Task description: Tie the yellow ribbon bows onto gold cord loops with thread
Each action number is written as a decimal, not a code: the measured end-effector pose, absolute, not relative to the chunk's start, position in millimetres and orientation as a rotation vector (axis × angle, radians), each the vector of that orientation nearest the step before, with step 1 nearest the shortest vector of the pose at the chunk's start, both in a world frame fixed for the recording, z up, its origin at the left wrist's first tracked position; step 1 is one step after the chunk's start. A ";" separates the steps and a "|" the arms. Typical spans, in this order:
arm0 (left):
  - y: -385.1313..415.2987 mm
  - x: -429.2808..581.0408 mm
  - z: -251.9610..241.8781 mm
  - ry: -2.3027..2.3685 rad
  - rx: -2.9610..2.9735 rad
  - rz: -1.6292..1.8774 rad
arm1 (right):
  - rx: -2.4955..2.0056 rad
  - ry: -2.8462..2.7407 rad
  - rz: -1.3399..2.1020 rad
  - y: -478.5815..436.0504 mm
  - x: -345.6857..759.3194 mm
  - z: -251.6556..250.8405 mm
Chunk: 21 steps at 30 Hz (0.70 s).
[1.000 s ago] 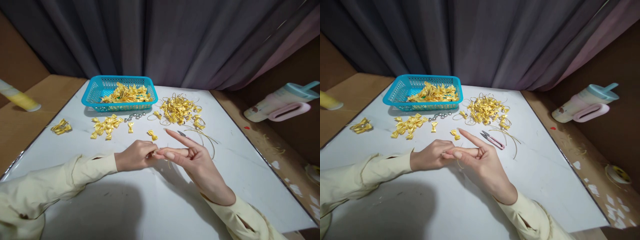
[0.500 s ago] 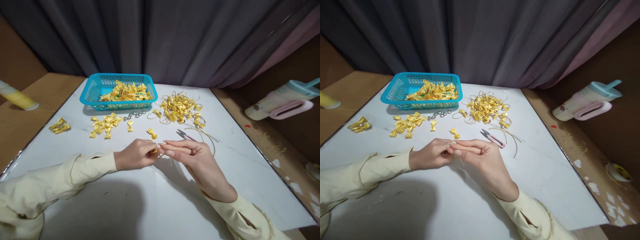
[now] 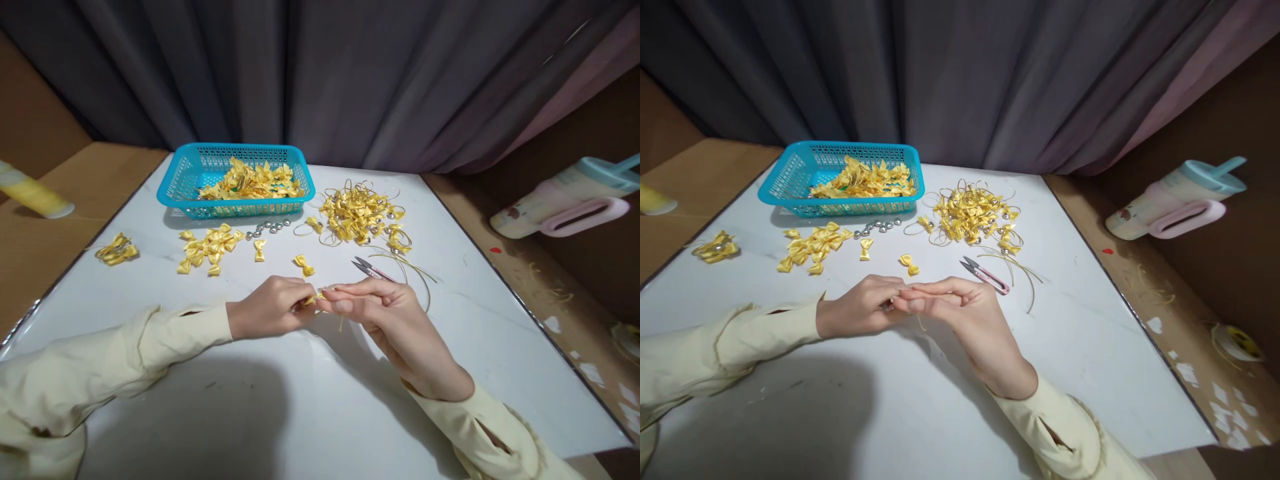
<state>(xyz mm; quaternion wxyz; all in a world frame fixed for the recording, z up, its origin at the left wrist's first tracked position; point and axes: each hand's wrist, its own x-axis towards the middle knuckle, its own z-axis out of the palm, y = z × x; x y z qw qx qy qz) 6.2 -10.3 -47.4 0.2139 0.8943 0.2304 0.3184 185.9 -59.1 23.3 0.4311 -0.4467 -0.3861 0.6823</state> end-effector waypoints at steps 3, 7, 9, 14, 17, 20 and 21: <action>-9.7 5.1 -47.8 0.640 2.479 0.852 | -1.141 -0.962 1.721 -58.8 186.2 23.3; -9.3 4.9 -48.2 0.644 2.478 0.854 | -1.132 -0.934 1.742 -58.6 185.8 22.9; -9.5 5.3 -48.2 0.643 2.480 0.863 | -1.124 -0.933 1.740 -58.6 185.8 23.1; -11.4 7.1 -45.5 0.717 2.455 0.745 | -1.199 -0.994 1.625 -55.0 189.3 22.2; -12.9 8.2 -40.6 0.826 2.439 0.616 | -1.251 -1.063 1.508 -48.0 194.1 17.2; -12.2 8.7 -34.0 0.905 2.487 0.503 | -1.330 -1.126 1.445 -38.9 199.8 7.4; -10.9 8.5 -31.5 0.917 2.510 0.462 | -1.357 -1.145 1.439 -36.0 201.4 3.4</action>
